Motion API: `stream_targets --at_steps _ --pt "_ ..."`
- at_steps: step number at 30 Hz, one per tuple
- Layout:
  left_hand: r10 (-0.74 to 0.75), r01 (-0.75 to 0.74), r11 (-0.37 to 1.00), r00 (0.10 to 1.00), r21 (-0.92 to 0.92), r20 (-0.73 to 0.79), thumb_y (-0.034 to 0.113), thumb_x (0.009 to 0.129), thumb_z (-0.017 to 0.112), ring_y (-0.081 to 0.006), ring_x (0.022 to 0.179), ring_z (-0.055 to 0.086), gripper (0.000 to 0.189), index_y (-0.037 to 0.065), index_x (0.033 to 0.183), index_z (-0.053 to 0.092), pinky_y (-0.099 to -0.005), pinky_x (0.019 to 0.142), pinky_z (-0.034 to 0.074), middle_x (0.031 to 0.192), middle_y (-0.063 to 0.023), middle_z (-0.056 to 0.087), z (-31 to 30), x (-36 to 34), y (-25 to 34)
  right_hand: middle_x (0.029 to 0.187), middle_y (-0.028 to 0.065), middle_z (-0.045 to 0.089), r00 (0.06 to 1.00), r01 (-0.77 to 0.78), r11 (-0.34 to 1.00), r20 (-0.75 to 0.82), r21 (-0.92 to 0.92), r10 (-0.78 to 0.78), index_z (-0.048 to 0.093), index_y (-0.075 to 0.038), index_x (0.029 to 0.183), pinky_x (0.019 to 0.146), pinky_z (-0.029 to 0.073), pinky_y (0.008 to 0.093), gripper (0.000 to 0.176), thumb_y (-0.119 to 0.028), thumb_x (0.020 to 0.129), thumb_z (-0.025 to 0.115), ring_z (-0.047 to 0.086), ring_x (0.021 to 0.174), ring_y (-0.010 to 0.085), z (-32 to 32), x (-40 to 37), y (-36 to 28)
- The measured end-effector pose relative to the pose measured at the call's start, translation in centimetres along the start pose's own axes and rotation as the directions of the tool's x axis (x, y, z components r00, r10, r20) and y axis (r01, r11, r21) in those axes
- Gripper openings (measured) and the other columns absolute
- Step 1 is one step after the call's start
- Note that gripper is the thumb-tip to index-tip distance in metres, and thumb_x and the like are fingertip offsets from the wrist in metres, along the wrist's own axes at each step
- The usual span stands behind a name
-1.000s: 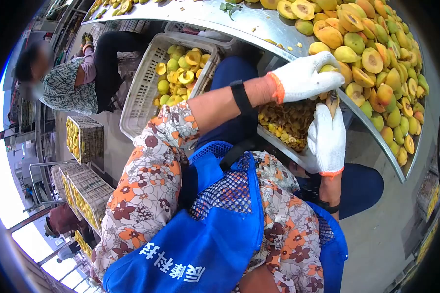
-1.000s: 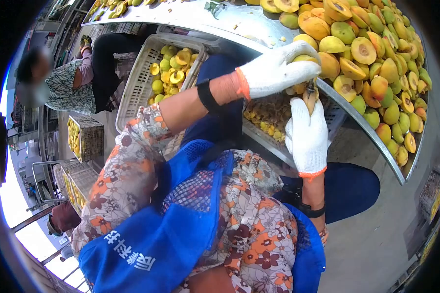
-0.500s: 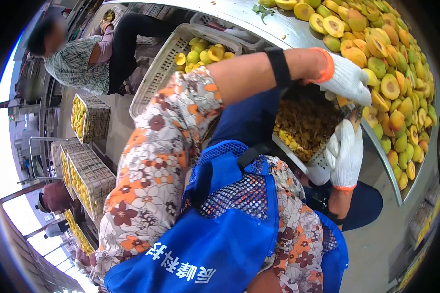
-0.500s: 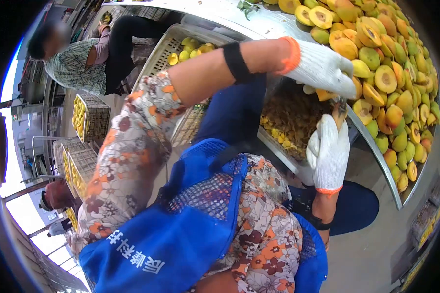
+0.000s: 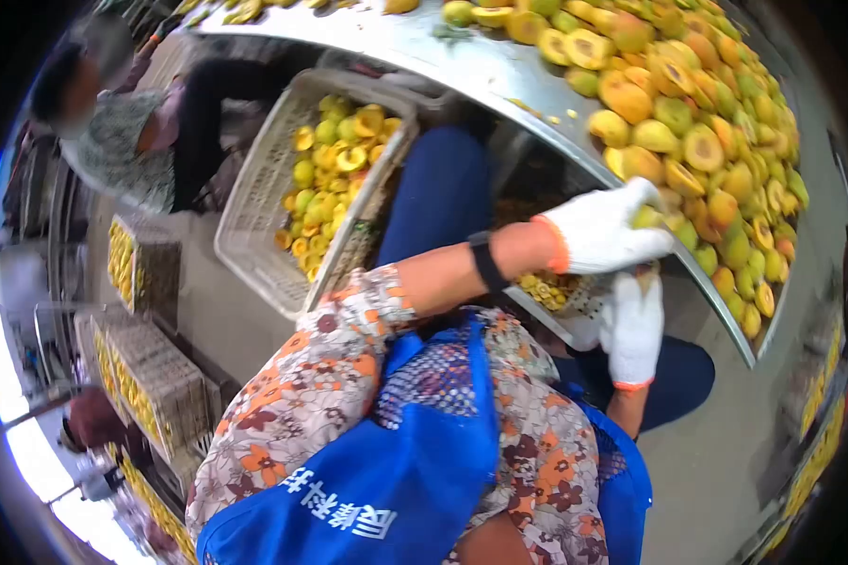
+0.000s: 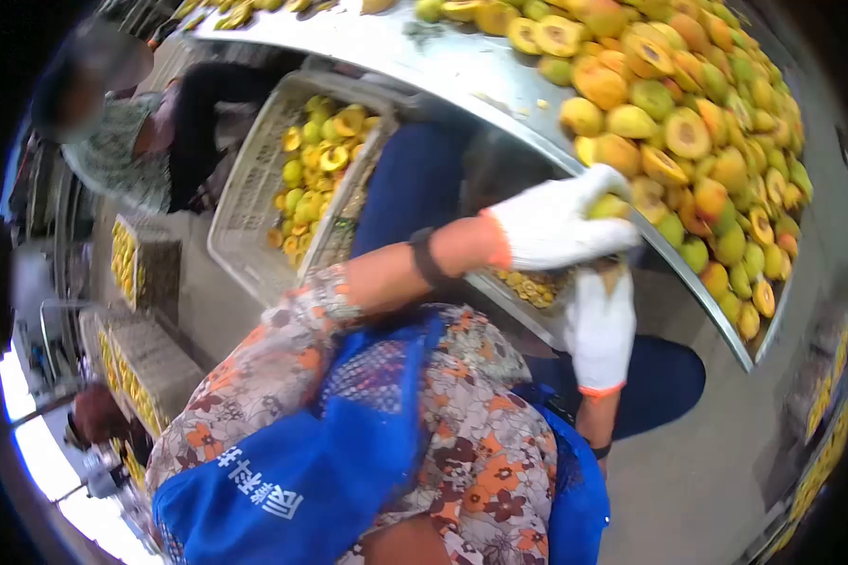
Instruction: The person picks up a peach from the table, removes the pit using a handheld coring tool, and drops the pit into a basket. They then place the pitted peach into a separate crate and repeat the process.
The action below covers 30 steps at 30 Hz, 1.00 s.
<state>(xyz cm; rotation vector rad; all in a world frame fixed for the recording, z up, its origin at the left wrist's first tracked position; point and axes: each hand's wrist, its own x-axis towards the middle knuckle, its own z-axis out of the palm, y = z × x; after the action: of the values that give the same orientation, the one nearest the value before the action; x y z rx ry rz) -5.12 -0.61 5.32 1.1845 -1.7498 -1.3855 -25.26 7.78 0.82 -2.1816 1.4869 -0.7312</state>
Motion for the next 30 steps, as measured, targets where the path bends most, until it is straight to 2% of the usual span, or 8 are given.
stream_targets --at_steps 1,3,6,10,22,25,28,30 --pt "-0.008 0.008 0.998 1.0 -0.06 0.011 0.048 0.101 0.054 -0.0246 0.099 0.069 0.052 0.003 0.128 0.055 -0.0396 0.087 0.054 0.107 -0.0177 0.07 0.0 -0.2 -0.6 0.094 0.0251 0.064 0.95 0.298 0.906 0.004 -0.299 -0.311 0.057 -0.002 0.121 0.071 0.053 0.0453 0.027 -0.017 0.099 0.062 0.063 0.084 0.0464 -0.2 0.5 -1.0" --pt "0.025 -0.026 0.965 1.0 -0.261 -0.008 0.046 0.106 0.047 -0.0157 0.093 0.065 0.047 0.003 0.122 0.06 -0.0358 0.084 0.054 0.103 -0.0093 0.069 0.1 -0.7 -1.3 0.095 0.0297 0.065 0.991 -0.132 0.983 0.018 0.129 0.131 0.057 0.0 0.118 0.072 0.054 0.0478 0.029 -0.021 0.099 0.064 0.065 0.089 0.0487 0.1 0.0 -2.8" --pt "0.143 -0.146 0.952 0.989 -0.269 -0.031 0.043 0.11 0.035 -0.0153 0.093 0.062 0.049 0.003 0.117 0.063 -0.0332 0.087 0.052 0.102 -0.0081 0.067 -0.3 -1.0 -2.7 0.09 0.0314 0.068 0.898 -0.439 0.812 0.175 0.385 0.403 0.054 0.003 0.117 0.071 0.053 0.0499 0.038 -0.027 0.098 0.066 0.067 0.092 0.0492 -0.9 1.2 -6.1" --pt "0.097 -0.118 0.971 0.989 -0.208 -0.108 0.041 0.112 0.027 -0.0151 0.094 0.061 0.054 0.003 0.112 0.065 -0.0313 0.091 0.049 0.103 -0.0079 0.066 -0.6 -1.8 -1.9 0.092 0.0313 0.069 0.874 -0.486 0.769 0.201 0.416 0.443 0.053 0.002 0.119 0.073 0.055 0.0498 0.039 -0.03 0.099 0.065 0.068 0.092 0.0491 -0.4 1.4 -7.1" --pt "0.254 -0.236 0.967 0.921 0.096 -0.296 0.027 0.11 0.04 -0.0187 0.08 0.063 0.036 0.0 0.111 0.064 -0.0316 0.078 0.052 0.095 -0.013 0.067 -1.2 -2.8 -0.5 0.099 0.0332 0.068 0.894 -0.448 0.742 0.25 0.499 0.371 0.05 0.003 0.122 0.077 0.055 0.0489 0.043 -0.03 0.099 0.064 0.066 0.099 0.0494 0.8 2.1 -7.0" --pt "0.111 -0.114 0.993 0.974 -0.006 -0.2 0.028 0.111 0.039 -0.0162 0.087 0.064 0.038 0.0 0.112 0.065 -0.0302 0.08 0.053 0.099 -0.0119 0.068 -1.5 -2.5 -1.7 0.095 0.0335 0.067 0.915 -0.404 0.783 0.204 0.473 0.348 0.05 0.003 0.122 0.074 0.054 0.0505 0.042 -0.03 0.099 0.063 0.066 0.096 0.0503 1.8 2.1 -6.3" --pt "-0.123 -0.057 0.875 0.934 -0.481 -0.335 0.033 0.113 0.036 -0.0131 0.101 0.062 0.042 0.003 0.121 0.064 -0.0308 0.088 0.052 0.114 -0.0065 0.066 0.2 -2.5 -2.6 0.091 0.0336 0.067 0.944 -0.328 0.818 0.122 0.472 0.308 0.05 0.002 0.12 0.071 0.054 0.0522 0.042 -0.031 0.099 0.064 0.066 0.092 0.0508 2.1 2.1 -6.1" --pt "-0.111 -0.063 0.878 0.937 -0.474 -0.331 0.034 0.113 0.037 -0.0128 0.1 0.061 0.041 0.003 0.122 0.063 -0.0305 0.089 0.052 0.114 -0.0065 0.066 0.1 -2.9 -2.8 0.09 0.0336 0.067 0.948 -0.31 0.827 0.089 0.469 0.304 0.049 0.002 0.119 0.07 0.054 0.0529 0.042 -0.031 0.099 0.064 0.067 0.09 0.051 2.0 2.1 -6.2"
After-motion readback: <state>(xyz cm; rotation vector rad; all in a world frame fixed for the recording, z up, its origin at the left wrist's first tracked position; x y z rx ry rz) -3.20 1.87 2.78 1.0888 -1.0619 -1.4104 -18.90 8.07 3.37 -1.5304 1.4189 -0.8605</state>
